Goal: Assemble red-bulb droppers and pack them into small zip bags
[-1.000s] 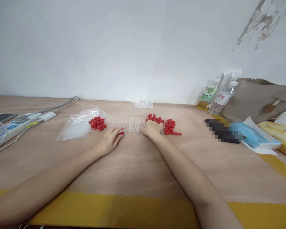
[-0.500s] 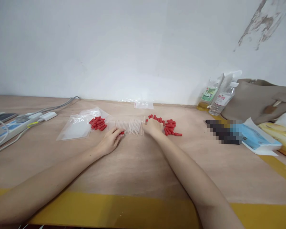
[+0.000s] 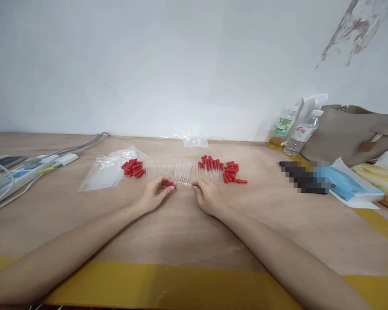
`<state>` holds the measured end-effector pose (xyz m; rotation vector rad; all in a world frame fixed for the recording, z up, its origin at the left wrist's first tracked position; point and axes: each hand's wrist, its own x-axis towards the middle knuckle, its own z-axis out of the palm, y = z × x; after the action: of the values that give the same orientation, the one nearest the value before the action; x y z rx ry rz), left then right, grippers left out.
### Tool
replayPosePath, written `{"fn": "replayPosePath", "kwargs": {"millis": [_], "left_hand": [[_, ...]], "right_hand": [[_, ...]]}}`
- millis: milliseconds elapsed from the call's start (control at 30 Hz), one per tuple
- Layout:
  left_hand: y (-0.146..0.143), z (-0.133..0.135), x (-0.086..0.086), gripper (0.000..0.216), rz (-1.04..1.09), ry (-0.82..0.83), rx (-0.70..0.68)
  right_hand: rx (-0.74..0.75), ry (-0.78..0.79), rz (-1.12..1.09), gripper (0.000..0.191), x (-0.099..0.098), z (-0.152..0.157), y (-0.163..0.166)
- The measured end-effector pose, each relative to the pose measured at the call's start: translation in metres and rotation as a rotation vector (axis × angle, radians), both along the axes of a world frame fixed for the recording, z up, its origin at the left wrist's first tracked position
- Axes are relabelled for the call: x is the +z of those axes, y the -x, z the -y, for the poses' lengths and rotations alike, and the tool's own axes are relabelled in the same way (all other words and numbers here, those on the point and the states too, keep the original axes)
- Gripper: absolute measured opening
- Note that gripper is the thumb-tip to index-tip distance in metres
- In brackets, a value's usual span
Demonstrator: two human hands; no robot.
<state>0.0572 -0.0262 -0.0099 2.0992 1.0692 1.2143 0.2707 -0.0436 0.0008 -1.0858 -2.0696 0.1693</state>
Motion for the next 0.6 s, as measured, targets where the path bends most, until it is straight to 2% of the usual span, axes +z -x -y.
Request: {"fn": "replayPosePath", "kwargs": {"millis": [233, 433, 600], "left_hand": [[-0.001, -0.002, 0.005, 0.024, 0.285, 0.260, -0.041], [-0.002, -0.003, 0.010, 0.028, 0.311, 0.241, 0.001], [-0.002, -0.002, 0.010, 0.030, 0.296, 0.269, -0.033]], "right_hand": [[-0.044, 0.075, -0.029, 0.016, -0.003, 0.000, -0.002], [-0.056, 0.111, -0.014, 0.018, -0.003, 0.002, -0.001], [0.024, 0.097, -0.014, 0.018, -0.001, 0.004, -0.001]]}}
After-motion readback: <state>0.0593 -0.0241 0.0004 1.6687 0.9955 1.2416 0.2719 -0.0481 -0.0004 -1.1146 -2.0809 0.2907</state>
